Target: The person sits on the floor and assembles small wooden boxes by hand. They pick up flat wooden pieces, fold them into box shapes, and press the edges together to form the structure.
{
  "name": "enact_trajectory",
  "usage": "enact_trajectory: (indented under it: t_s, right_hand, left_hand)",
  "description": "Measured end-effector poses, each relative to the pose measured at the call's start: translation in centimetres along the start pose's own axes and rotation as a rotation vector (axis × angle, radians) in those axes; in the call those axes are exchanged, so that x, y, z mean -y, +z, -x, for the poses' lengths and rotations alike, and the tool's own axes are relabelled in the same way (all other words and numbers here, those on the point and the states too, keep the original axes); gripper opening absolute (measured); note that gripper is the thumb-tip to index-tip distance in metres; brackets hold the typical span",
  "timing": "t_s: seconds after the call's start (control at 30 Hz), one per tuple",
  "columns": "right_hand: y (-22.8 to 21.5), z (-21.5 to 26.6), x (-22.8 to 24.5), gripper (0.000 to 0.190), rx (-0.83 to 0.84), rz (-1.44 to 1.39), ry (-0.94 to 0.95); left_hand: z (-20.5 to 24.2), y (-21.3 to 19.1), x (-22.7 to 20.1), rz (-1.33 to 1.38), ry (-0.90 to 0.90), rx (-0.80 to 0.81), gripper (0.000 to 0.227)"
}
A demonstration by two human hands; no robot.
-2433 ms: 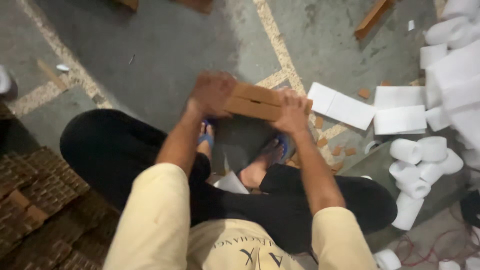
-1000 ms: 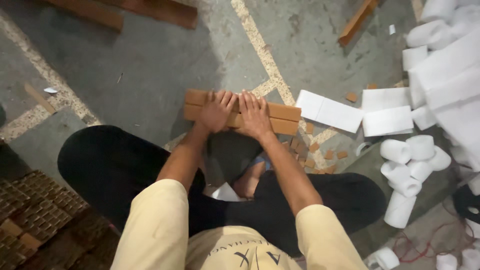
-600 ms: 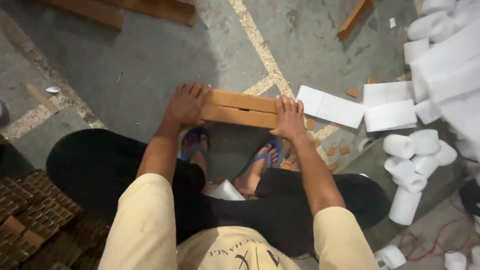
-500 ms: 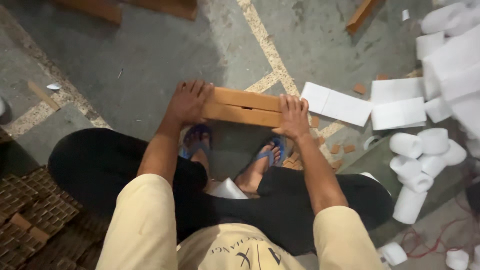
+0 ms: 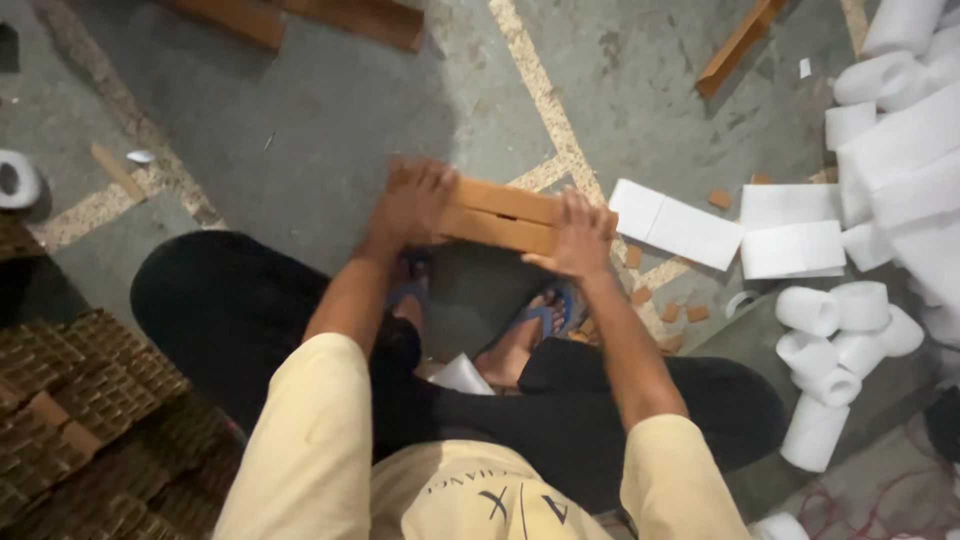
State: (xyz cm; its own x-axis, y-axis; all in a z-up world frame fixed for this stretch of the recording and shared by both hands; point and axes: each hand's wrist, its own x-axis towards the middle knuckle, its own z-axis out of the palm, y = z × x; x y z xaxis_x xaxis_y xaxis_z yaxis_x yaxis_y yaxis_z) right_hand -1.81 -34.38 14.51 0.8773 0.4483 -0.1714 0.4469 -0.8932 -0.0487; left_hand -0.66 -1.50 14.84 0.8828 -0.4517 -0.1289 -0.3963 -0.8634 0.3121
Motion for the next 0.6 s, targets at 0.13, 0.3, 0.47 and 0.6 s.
enact_trajectory:
  t_s: [0.13,0.3,0.47,0.6]
  right_hand:
    - [1.7,-3.8,5.0,0.127,-0.038,-0.022,-0.084]
    - [3.2,-5.7,5.7,0.118,-0.06,0.017,-0.142]
    - [3.7,-4.7,5.6,0.109,0.015,-0.016,-0.089]
    - [2.9,-5.1,5.6,0.103,-0.034,-0.096,-0.065]
  left_hand:
    - [-2.9,2.6,-3.2,-0.022,0.063,-0.061,0.103]
    - [-4.6,5.4,-2.2,0.029,0.1,-0.089,0.09]
    - [-3.8,6.3,-2.2,0.092,0.092,0.07,0.102]
    - [-4.3,4.9,-2.6,0.018,0.105,-0.017,0.099]
